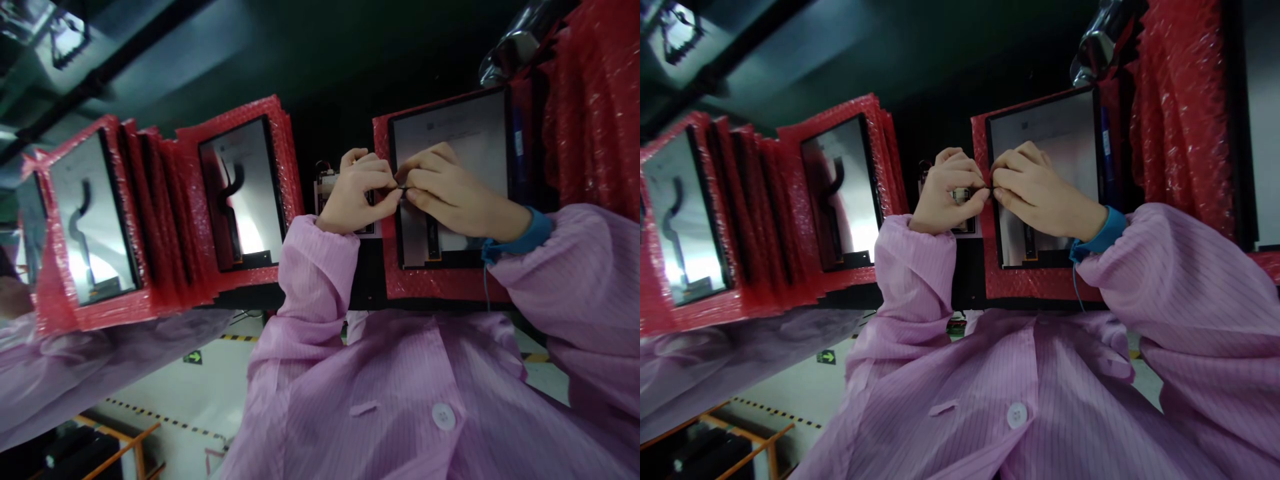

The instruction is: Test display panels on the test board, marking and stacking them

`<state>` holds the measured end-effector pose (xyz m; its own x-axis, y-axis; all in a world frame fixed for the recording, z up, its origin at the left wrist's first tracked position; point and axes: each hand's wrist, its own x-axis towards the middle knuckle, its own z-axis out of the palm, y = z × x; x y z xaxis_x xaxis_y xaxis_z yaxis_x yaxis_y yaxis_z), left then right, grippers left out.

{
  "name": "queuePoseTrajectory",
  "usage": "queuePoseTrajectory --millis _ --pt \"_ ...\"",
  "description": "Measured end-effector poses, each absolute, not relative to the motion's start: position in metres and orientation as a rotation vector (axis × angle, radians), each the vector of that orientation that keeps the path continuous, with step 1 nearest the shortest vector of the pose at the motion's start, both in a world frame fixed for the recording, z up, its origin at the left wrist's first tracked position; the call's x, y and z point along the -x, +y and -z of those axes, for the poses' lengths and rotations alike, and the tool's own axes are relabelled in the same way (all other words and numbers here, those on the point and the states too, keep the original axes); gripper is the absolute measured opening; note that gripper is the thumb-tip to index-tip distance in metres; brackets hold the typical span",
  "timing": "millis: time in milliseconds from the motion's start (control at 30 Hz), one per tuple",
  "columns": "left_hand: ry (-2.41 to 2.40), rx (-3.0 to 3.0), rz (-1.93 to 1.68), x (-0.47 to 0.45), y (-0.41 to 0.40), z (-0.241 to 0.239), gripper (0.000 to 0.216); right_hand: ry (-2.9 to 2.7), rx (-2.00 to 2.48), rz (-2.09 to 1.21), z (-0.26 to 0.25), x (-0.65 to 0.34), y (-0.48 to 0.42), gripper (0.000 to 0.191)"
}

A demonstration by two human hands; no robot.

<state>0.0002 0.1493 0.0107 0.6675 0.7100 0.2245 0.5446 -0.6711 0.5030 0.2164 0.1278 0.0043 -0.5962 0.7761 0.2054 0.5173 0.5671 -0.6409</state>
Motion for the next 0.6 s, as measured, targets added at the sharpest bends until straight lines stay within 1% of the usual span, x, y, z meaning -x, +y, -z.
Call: queuePoseTrajectory --millis 100,200,300,367,400,433,467,600 --pt "1.024 -2.498 -0.623 -0.003 0.151 -0.005 0.029 -2.326 1.024 -0.724 -0.003 -0.215 0.128 0.041" --pt "1.036 -2.539 -0.741 -0.004 0.151 -0.009 0.033 -2.299 1.030 -0.723 -0.004 -0.216 0.128 0.041" --pt "1.184 -2.471 -1.068 -0.001 0.138 -0.023 0.037 -2.200 1.063 -0.736 -0.009 -0.218 0.126 0.044" --pt "1.438 -2.306 -1.324 0.003 0.121 -0.028 0.035 -2.095 1.113 -0.704 -0.012 -0.220 0.125 0.047" --pt "1.571 -2.227 -1.388 0.005 0.110 -0.027 0.032 -2.047 1.141 -0.673 -0.013 -0.221 0.124 0.047" --pt "1.670 -2.178 -1.386 0.007 0.099 -0.023 0.028 -2.008 1.170 -0.639 -0.013 -0.222 0.124 0.047" --pt "1.702 -2.203 -1.282 0.009 0.088 -0.018 0.026 -1.977 1.198 -0.609 -0.013 -0.223 0.124 0.046" --pt "1.764 -2.462 -0.740 0.011 0.055 0.009 0.032 -1.923 1.247 -0.509 -0.011 -0.225 0.125 0.041"
